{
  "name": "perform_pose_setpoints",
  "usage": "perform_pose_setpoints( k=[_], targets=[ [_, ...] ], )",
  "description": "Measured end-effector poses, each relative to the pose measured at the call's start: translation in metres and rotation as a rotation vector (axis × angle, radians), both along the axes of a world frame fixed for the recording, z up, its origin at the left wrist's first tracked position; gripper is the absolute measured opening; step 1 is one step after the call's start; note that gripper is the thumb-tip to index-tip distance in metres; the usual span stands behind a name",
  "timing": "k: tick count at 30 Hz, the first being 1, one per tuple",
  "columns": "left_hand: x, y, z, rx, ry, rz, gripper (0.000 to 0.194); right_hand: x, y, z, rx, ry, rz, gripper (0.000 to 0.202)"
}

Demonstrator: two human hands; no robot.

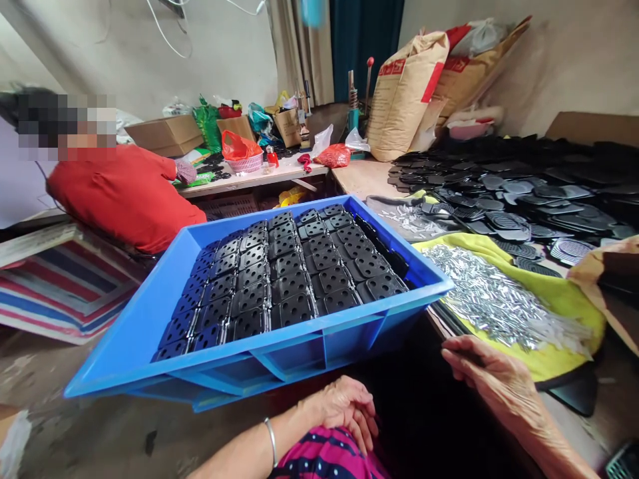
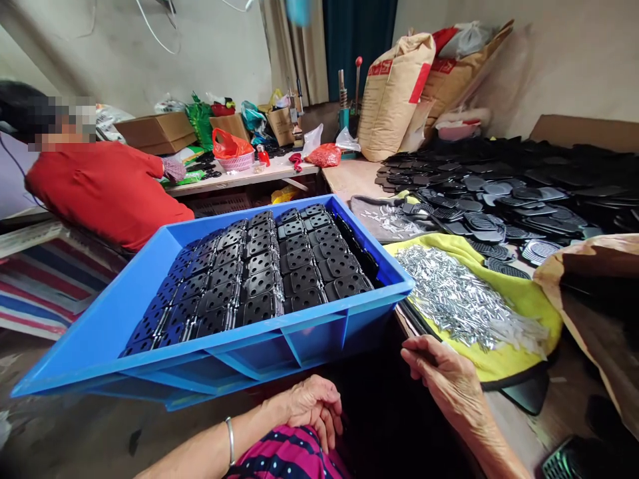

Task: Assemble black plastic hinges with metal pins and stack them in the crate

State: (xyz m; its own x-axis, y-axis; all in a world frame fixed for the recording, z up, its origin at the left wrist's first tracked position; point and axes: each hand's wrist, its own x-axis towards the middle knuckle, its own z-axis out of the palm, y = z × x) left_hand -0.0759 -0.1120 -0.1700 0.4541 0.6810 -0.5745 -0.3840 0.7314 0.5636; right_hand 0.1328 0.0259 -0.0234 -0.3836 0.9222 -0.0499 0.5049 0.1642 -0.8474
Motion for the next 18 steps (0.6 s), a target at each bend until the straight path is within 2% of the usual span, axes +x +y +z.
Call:
perform_pose_setpoints(
  k=[6,9,12,18],
  targets=[
    [0.004,0.004,0.026,0.031,0.0,-0.01,0.023,-0.001,-0.001,0.001,0.004,-0.013,-0.005,0.033],
    [0.007,-0.004,0.042,0.058,0.032,0.022,0.027,-0.001,-0.001,0.002,0.016,-0.025,-0.015,0.032],
    [0.013,-0.016,0.054,0.091,0.112,0.078,0.028,0.002,0.0,-0.005,-0.012,-0.036,-0.018,0.034],
    [0.021,-0.025,0.062,0.103,0.204,0.129,0.025,0.01,0.007,-0.026,0.009,-0.061,-0.022,0.04]
  ],
)
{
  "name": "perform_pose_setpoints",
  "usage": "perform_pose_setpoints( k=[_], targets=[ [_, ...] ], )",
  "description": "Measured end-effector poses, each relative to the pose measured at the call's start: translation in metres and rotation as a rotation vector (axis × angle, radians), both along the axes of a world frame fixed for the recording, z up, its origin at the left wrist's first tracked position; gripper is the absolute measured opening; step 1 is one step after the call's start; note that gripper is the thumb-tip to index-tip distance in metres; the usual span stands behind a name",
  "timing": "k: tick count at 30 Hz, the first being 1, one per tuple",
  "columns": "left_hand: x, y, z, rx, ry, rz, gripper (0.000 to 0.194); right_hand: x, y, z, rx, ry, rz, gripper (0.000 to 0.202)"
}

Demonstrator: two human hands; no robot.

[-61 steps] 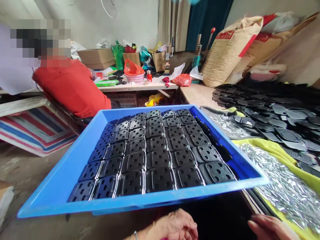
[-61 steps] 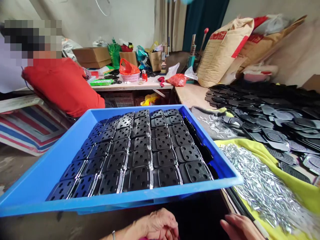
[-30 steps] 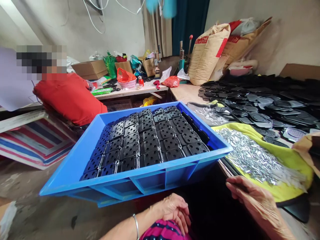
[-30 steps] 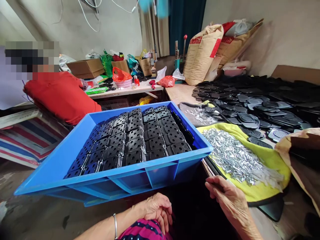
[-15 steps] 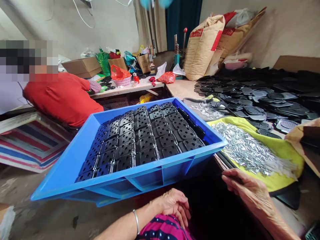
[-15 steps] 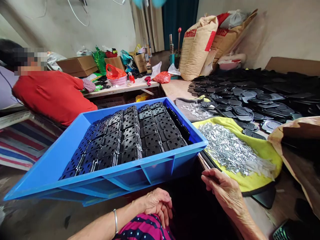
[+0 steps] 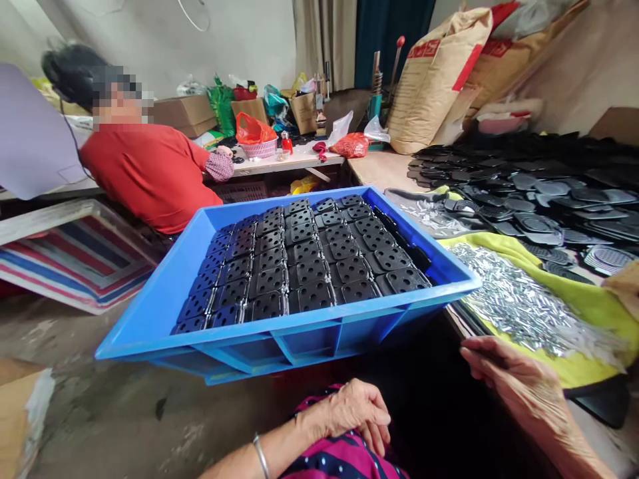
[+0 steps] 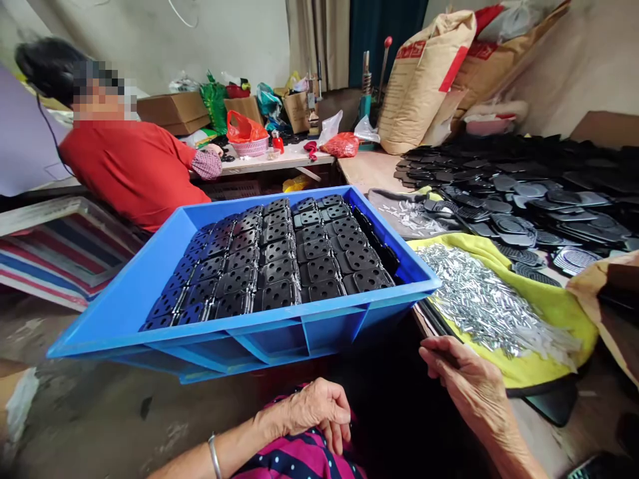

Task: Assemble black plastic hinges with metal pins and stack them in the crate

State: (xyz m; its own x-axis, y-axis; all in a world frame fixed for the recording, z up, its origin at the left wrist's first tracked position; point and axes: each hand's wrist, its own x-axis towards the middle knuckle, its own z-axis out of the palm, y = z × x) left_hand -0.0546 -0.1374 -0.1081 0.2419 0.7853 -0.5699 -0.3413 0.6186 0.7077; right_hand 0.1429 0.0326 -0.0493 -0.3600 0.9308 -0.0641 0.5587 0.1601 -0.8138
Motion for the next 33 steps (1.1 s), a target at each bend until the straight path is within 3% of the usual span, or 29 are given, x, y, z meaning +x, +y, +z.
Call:
perform_pose_setpoints(
  k=[12,17,26,33],
  targets=[
    [-0.011,-0.005,-0.022,0.034,-0.164,0.055,0.022,-0.014,-0.017,0.024,0.069,-0.038,-0.113,0.032],
    [-0.01,-0.001,-0.031,0.024,-0.222,0.042,0.023,-0.016,-0.018,0.036,0.003,-0.165,-0.061,0.033],
    [-0.009,0.004,-0.028,-0.01,-0.217,-0.011,0.012,-0.014,-0.012,0.033,-0.105,-0.26,-0.159,0.041],
    [-0.007,0.015,-0.033,-0.05,-0.207,-0.074,0.011,-0.003,-0.007,0.015,-0.097,-0.176,-0.133,0.035]
  ],
)
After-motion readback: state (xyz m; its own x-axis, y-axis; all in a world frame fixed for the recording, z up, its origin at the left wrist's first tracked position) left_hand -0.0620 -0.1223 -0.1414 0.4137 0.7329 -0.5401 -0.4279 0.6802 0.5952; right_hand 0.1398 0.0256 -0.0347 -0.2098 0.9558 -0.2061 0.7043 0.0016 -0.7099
